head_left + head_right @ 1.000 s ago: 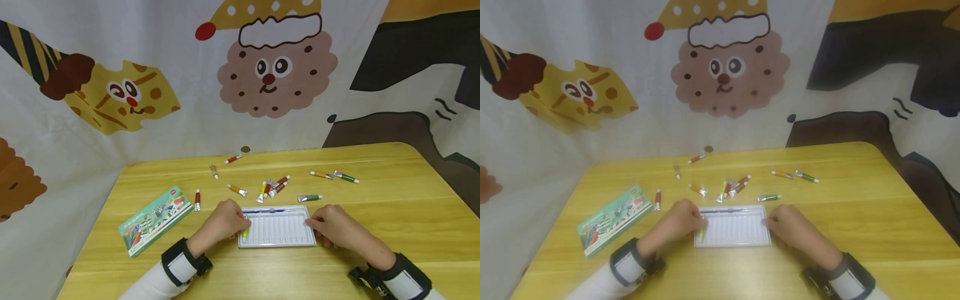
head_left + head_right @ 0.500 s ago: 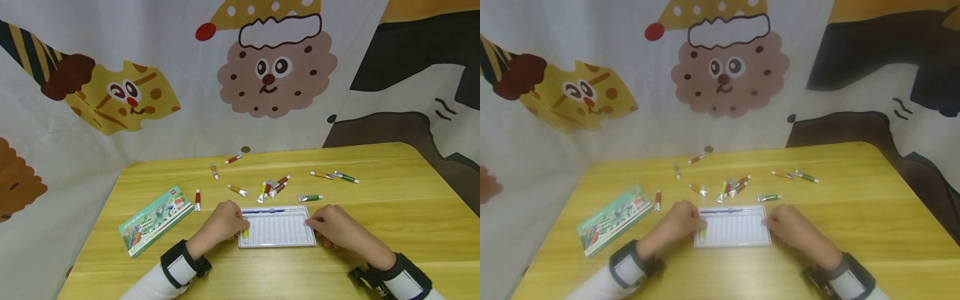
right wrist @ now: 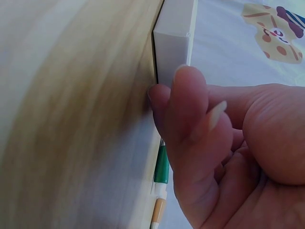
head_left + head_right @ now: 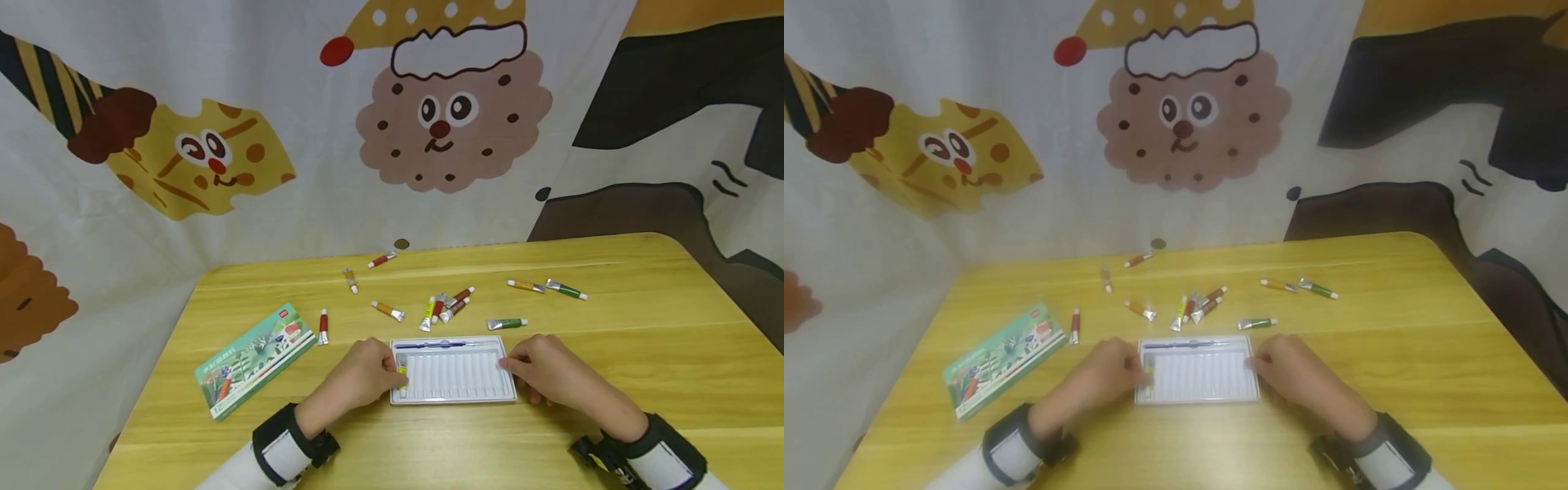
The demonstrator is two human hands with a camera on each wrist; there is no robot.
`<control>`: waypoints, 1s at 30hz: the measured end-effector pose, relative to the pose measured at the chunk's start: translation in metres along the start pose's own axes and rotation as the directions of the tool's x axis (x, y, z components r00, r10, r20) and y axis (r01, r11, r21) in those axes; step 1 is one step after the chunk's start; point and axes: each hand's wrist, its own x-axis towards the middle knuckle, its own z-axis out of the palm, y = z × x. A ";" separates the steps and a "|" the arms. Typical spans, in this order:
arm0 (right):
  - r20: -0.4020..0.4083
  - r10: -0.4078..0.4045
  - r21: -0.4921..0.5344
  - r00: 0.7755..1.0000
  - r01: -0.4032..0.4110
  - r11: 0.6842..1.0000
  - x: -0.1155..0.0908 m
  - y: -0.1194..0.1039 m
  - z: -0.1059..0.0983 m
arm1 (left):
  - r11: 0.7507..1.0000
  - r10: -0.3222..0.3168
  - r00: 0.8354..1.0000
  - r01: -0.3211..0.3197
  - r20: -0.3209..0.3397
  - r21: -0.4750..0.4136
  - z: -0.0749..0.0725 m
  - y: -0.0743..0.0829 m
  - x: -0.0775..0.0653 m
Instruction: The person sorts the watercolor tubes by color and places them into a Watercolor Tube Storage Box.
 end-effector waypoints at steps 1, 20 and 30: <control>0.001 0.004 0.001 1.000 -0.004 1.000 0.000 0.000 0.000 | 1.000 0.003 1.000 -0.003 -0.002 0.005 0.000 0.000 0.000; 0.009 -0.009 0.007 1.000 0.009 1.000 -0.001 0.001 -0.001 | 1.000 -0.008 1.000 0.009 0.030 -0.028 -0.001 -0.003 0.005; -0.003 -0.027 -0.004 1.000 0.027 1.000 -0.001 0.001 0.000 | 1.000 -0.012 1.000 0.012 0.019 -0.006 -0.002 0.001 0.004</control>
